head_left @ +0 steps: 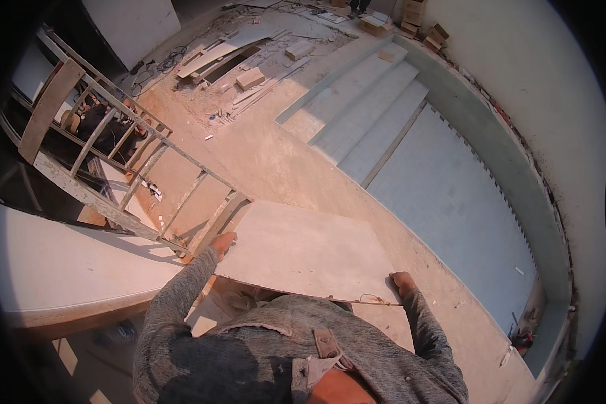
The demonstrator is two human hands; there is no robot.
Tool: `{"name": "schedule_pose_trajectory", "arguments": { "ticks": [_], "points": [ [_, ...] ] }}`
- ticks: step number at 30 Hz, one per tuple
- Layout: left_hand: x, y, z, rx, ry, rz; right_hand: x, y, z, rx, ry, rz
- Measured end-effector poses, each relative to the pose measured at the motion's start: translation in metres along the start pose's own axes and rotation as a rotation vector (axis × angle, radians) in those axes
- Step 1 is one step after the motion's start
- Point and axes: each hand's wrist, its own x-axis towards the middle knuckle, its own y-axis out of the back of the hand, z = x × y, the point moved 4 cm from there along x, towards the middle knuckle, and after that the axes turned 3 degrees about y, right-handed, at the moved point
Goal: The person marks a line on a large tile with a pencil and then uses an angle grinder to cut a rounded section from the edge of the tile.
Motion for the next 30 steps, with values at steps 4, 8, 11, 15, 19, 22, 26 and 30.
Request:
{"name": "schedule_pose_trajectory", "arguments": {
  "ticks": [4, 8, 11, 15, 19, 22, 26, 30],
  "points": [
    [0.038, 0.010, 0.066, -0.079, 0.046, 0.033, 0.053, 0.014, -0.114, -0.124, 0.048, -0.024],
    [0.081, 0.017, 0.156, -0.098, 0.055, 0.038, 0.129, 0.015, -0.225, -0.136, 0.038, -0.044],
    [0.125, 0.045, 0.216, -0.199, 0.150, 0.048, 0.161, -0.008, -0.283, -0.101, 0.008, -0.073],
    [0.182, 0.077, 0.308, -0.226, 0.137, 0.048, 0.189, -0.032, -0.419, -0.146, 0.012, -0.066],
    [0.239, 0.120, 0.378, -0.262, 0.167, 0.020, 0.219, -0.055, -0.520, -0.083, -0.060, -0.096],
    [0.288, 0.146, 0.445, -0.145, 0.101, 0.082, 0.261, -0.067, -0.582, -0.186, 0.003, -0.075],
    [0.357, 0.169, 0.526, -0.169, 0.159, 0.052, 0.348, -0.091, -0.650, -0.078, 0.005, -0.112],
    [0.420, 0.196, 0.616, -0.166, 0.071, 0.093, 0.425, -0.114, -0.766, -0.090, 0.040, -0.144]
  ]
}}
